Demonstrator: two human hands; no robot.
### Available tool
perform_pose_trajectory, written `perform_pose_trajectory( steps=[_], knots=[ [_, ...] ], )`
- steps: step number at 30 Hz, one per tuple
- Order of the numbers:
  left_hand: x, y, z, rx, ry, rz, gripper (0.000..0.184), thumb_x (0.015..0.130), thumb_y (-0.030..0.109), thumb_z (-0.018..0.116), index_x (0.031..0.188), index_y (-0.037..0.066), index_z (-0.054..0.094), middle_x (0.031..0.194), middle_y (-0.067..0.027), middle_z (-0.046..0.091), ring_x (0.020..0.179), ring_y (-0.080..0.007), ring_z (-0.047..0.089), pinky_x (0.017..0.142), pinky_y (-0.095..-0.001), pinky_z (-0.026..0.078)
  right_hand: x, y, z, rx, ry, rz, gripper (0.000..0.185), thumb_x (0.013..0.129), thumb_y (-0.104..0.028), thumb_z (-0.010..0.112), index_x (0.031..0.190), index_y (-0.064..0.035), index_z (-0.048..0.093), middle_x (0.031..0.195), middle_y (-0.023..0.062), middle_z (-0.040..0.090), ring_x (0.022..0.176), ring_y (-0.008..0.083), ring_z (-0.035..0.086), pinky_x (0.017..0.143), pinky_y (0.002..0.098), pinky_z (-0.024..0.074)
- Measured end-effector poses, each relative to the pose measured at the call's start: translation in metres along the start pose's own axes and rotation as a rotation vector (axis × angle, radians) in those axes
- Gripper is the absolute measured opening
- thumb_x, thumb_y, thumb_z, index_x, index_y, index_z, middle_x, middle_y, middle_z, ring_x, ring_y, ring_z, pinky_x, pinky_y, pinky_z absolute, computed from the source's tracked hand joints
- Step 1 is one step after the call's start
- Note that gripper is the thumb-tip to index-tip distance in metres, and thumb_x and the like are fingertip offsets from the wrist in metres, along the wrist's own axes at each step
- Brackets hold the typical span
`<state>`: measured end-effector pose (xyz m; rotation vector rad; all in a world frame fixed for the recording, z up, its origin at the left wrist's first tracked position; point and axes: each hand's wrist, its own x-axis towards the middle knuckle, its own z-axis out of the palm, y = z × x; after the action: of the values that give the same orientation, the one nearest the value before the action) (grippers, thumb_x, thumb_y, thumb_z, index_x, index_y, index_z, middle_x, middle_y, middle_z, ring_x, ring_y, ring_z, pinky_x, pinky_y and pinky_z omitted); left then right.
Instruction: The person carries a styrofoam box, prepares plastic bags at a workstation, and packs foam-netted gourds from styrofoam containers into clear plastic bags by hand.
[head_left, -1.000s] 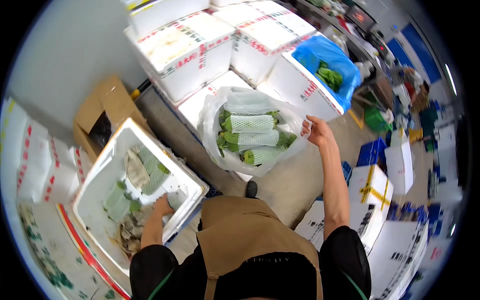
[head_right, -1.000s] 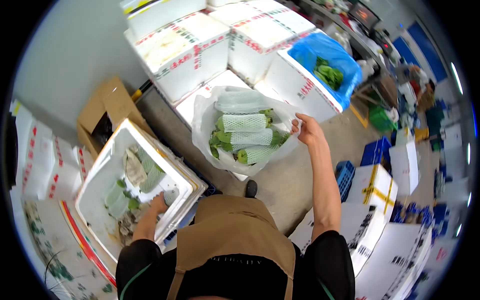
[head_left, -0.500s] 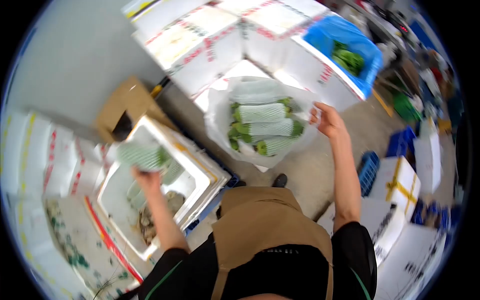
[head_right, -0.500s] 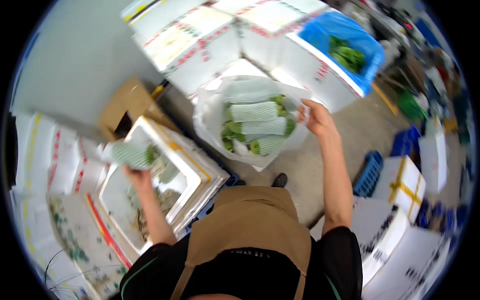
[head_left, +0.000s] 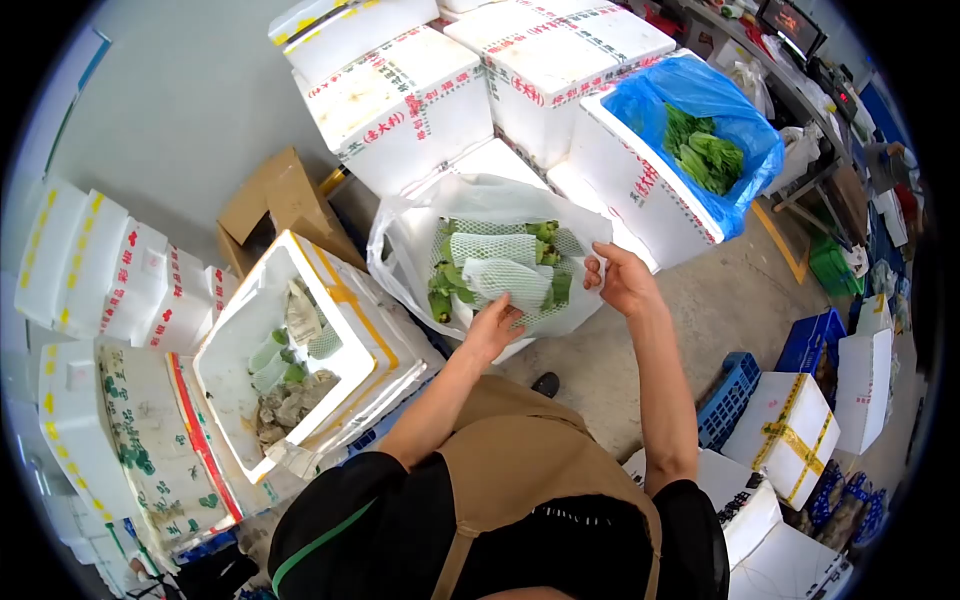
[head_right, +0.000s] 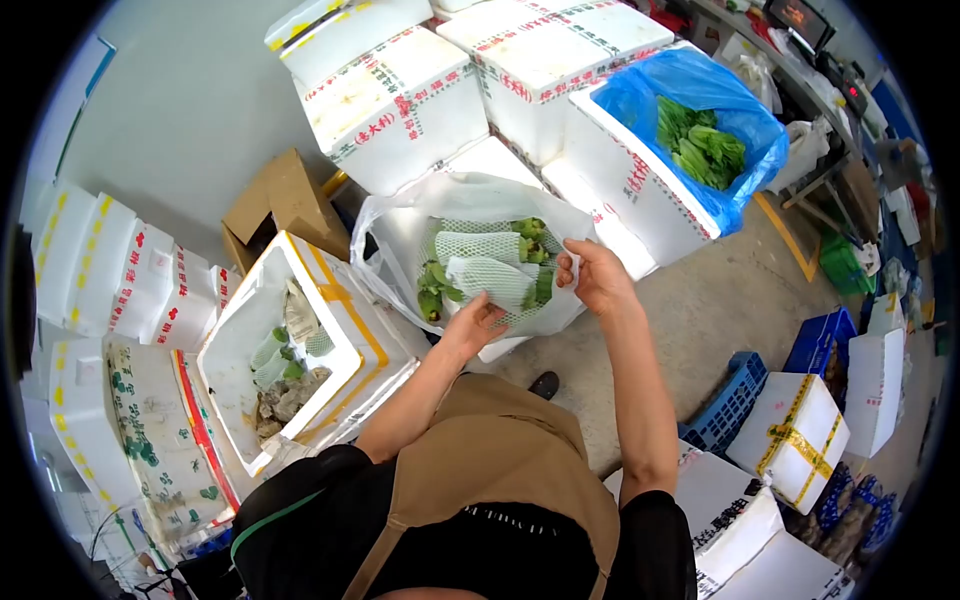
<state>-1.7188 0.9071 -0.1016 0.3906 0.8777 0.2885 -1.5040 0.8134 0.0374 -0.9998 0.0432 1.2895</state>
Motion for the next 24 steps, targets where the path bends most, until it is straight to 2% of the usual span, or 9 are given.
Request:
perform_pose_trajectory(
  steps=[3,7,9,12,15,17,19,21,24],
  knots=[
    [0.011,-0.015,-0.018,0.055,0.024,-0.124,0.044,0.087,0.03,0.057,0.122,0.007,0.044,0.119,-0.0125,0.047,0.109,-0.0269,0.048,0.093,-0.0416,0.039,0.001,-0.007,-0.008,-0.016,-0.01,0.01,0.02,0.079,-0.012,0.06,0.092,-0.006,0.046,0.072,0.0045,0.049,0.061,0.0142,0.046,0.053,0.0293,0.0369],
    [0.002,-0.003,-0.028,0.517,0.182,-0.11,0.044,0.084,0.028,0.061,0.117,0.001,0.049,0.113,-0.0159,0.053,0.106,-0.0261,0.052,0.089,-0.0371,0.042,0.005,-0.011,-0.02,0.002,-0.012,0.02,0.015,0.081,-0.011,0.058,0.088,-0.0039,0.047,0.065,0.0062,0.049,0.052,0.0151,0.045,0.052,0.0298,0.0379],
    [-0.012,0.026,-0.029,1.143,0.356,0.209,0.045,0.08,0.025,0.063,0.114,-0.002,0.051,0.114,-0.0179,0.054,0.107,-0.0285,0.052,0.092,-0.0371,0.041,0.005,-0.01,-0.026,0.025,0.0,0.025,0.011,0.081,-0.01,0.057,0.083,-0.0023,0.05,0.062,0.007,0.05,0.048,0.0157,0.044,0.051,0.0303,0.0384],
    [-0.042,0.085,-0.025,1.569,0.827,1.325,0.052,0.071,0.016,0.068,0.116,-0.001,0.05,0.119,-0.0203,0.051,0.108,-0.0393,0.048,0.092,-0.045,0.037,0.004,-0.008,-0.028,0.029,0.032,0.043,0.011,0.081,-0.008,0.057,0.075,-0.0006,0.053,0.06,0.0078,0.051,0.046,0.0163,0.044,0.049,0.0307,0.0392],
    [-0.061,0.147,-0.002,1.69,1.293,1.336,0.064,0.067,0.022,0.073,0.122,0.001,0.045,0.124,-0.0217,0.047,0.119,-0.0368,0.04,0.099,-0.0433,0.03,0.001,-0.001,-0.038,0.019,0.081,0.126,0.014,0.081,-0.008,0.056,0.071,0.0015,0.055,0.062,0.0094,0.054,0.046,0.017,0.047,0.048,0.0309,0.0407],
    [-0.026,0.177,-0.055,1.586,1.192,1.518,0.058,0.068,0.027,0.074,0.112,-0.002,0.052,0.111,-0.0218,0.056,0.106,-0.0319,0.052,0.089,-0.0411,0.04,0.001,0.008,-0.049,-0.045,0.094,0.152,0.014,0.081,-0.008,0.057,0.073,0.0035,0.057,0.062,0.0104,0.056,0.048,0.0186,0.051,0.047,0.0316,0.0427],
    [-0.008,0.2,-0.08,0.966,0.66,0.687,0.037,0.074,0.028,0.071,0.09,-0.003,0.058,0.079,-0.0139,0.061,0.073,-0.0239,0.06,0.068,-0.0346,0.047,0.001,0.014,-0.059,-0.087,0.002,0.219,0.017,0.082,-0.01,0.057,0.075,0.0049,0.058,0.064,0.0109,0.057,0.05,0.0186,0.052,0.047,0.0312,0.0427],
    [-0.009,0.192,-0.05,0.578,0.252,0.748,0.03,0.082,0.027,0.065,0.071,0.001,0.056,0.055,-0.0038,0.051,0.049,-0.0157,0.05,0.052,-0.0281,0.044,-0.007,0.004,-0.048,-0.168,-0.057,0.213,0.021,0.084,-0.013,0.059,0.088,0.0073,0.057,0.065,0.0102,0.058,0.052,0.0178,0.051,0.047,0.028,0.0402],
    [-0.027,0.179,-0.031,0.367,-0.244,0.464,0.033,0.084,0.031,0.062,0.071,0.001,0.055,0.053,-0.0042,0.047,0.043,-0.0169,0.046,0.044,-0.029,0.042,0.001,0.011,-0.045,-0.226,-0.229,0.095,0.033,0.086,-0.022,0.058,0.103,0.0062,0.057,0.071,0.0071,0.06,0.058,0.0154,0.052,0.049,0.0275,0.0383]
  ],
)
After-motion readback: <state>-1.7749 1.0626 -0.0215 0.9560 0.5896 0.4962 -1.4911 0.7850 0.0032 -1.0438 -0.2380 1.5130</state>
